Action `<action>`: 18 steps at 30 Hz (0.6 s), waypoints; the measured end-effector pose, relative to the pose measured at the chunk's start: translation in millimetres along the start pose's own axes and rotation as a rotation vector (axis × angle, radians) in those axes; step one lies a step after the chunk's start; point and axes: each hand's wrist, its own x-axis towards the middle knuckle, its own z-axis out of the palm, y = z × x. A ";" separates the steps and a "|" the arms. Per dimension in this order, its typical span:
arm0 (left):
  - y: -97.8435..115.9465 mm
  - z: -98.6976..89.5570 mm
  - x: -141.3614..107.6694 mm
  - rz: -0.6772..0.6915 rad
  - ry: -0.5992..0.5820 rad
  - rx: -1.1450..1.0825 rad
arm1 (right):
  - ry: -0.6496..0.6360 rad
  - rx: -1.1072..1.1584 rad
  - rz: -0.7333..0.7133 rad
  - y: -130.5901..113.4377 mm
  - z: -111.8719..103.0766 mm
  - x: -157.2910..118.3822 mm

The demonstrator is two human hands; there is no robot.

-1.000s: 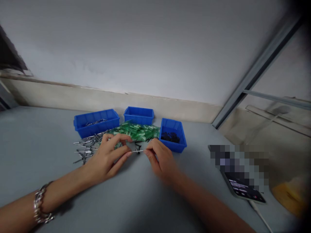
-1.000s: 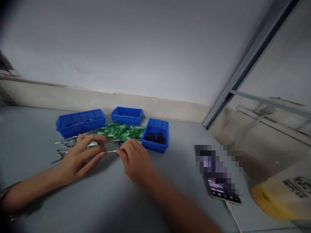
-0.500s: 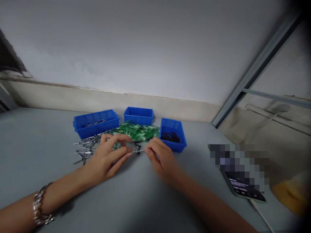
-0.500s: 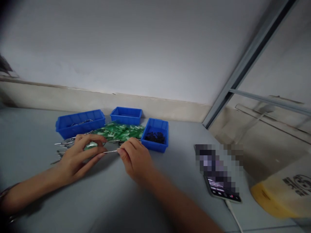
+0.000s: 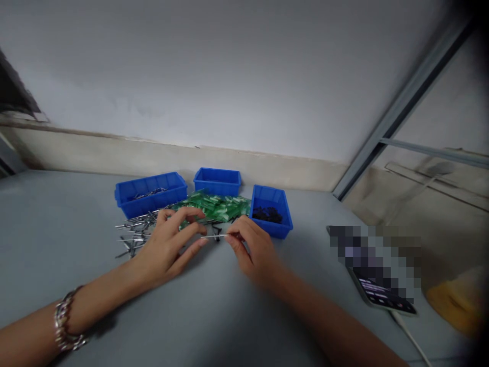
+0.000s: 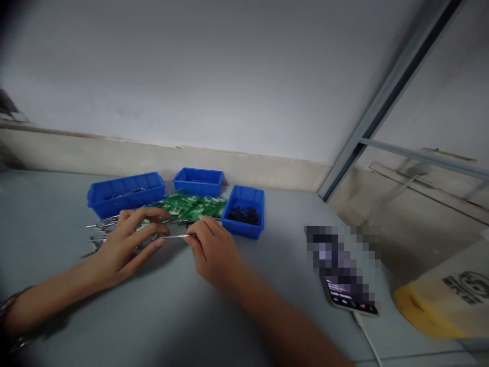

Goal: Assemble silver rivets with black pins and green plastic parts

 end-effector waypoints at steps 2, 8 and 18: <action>-0.3 0.5 -0.5 -0.006 0.007 -0.007 | -0.004 0.001 0.003 0.5 0.8 -0.3; 0.4 -0.6 -1.9 -0.006 0.000 -0.024 | 0.004 -0.003 -0.012 0.5 1.8 -0.2; 3.8 -3.6 1.7 0.052 0.073 0.020 | -0.034 -0.026 0.039 -1.4 -2.1 -0.3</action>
